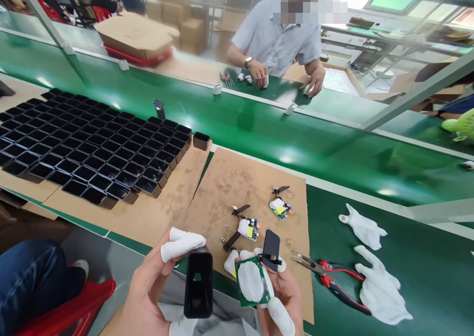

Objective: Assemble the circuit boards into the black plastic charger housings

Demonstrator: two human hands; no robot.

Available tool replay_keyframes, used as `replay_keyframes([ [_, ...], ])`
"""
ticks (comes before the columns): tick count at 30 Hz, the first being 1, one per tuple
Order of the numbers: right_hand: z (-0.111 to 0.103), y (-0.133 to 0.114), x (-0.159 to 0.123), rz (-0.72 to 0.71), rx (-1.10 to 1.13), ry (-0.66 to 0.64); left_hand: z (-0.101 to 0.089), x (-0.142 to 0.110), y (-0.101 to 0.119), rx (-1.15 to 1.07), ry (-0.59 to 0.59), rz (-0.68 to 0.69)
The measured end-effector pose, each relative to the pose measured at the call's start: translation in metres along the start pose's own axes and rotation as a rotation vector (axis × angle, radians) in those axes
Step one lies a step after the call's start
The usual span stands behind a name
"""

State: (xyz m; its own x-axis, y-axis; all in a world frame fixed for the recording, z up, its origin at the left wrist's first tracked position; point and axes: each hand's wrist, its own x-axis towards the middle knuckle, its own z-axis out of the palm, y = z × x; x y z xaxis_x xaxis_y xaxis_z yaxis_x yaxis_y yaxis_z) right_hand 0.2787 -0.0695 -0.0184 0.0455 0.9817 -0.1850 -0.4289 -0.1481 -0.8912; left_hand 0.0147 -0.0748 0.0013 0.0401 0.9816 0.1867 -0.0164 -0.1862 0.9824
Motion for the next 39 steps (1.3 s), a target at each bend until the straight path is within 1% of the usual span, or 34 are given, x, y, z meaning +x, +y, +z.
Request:
replay_keyframes([
  [4, 0.002, -0.001, 0.002, 0.002, -0.009, -0.005, -0.006, -0.007, -0.004, 0.107, 0.029, 0.030],
  [7, 0.001, 0.000, 0.002, 0.017, 0.000, -0.006, -0.002, -0.002, -0.005, 0.113, 0.048, 0.046],
  [12, -0.001, 0.004, 0.002, 0.022, 0.037, -0.022, 0.015, 0.015, -0.007, 0.118, 0.083, -0.042],
  [17, -0.002, 0.005, 0.001, 0.012, 0.031, -0.019, 0.038, 0.012, -0.014, 0.066, 0.199, -0.109],
  [20, 0.004, 0.003, -0.003, 0.026, 0.048, -0.030, 0.050, 0.008, -0.015, -0.011, 0.216, -0.081],
  [22, 0.011, 0.000, -0.007, 0.039, 0.077, -0.014, 0.055, 0.007, -0.015, -0.007, 0.180, -0.038],
  [25, 0.024, -0.005, -0.014, 0.035, 0.112, 0.022, 0.055, 0.006, -0.013, 0.147, 0.100, -0.041],
  [28, 0.035, -0.011, -0.018, 0.006, 0.086, 0.021, 0.050, 0.006, -0.011, 0.298, 0.056, -0.051],
  [31, 0.042, -0.014, -0.019, -0.017, 0.030, 0.022, 0.045, 0.005, -0.011, 0.362, 0.025, 0.016],
  [33, 0.046, -0.015, -0.018, -0.028, 0.013, 0.008, 0.043, 0.003, -0.012, 0.380, 0.040, 0.094],
  [35, 0.049, -0.016, -0.019, -0.040, 0.005, -0.015, 0.042, 0.002, -0.012, 0.371, 0.085, 0.156],
  [37, 0.054, -0.018, -0.021, -0.059, -0.017, -0.034, 0.042, 0.002, -0.010, 0.345, 0.128, 0.183],
  [39, 0.059, -0.021, -0.023, -0.086, -0.047, -0.043, 0.042, 0.004, -0.007, 0.329, 0.140, 0.209],
])
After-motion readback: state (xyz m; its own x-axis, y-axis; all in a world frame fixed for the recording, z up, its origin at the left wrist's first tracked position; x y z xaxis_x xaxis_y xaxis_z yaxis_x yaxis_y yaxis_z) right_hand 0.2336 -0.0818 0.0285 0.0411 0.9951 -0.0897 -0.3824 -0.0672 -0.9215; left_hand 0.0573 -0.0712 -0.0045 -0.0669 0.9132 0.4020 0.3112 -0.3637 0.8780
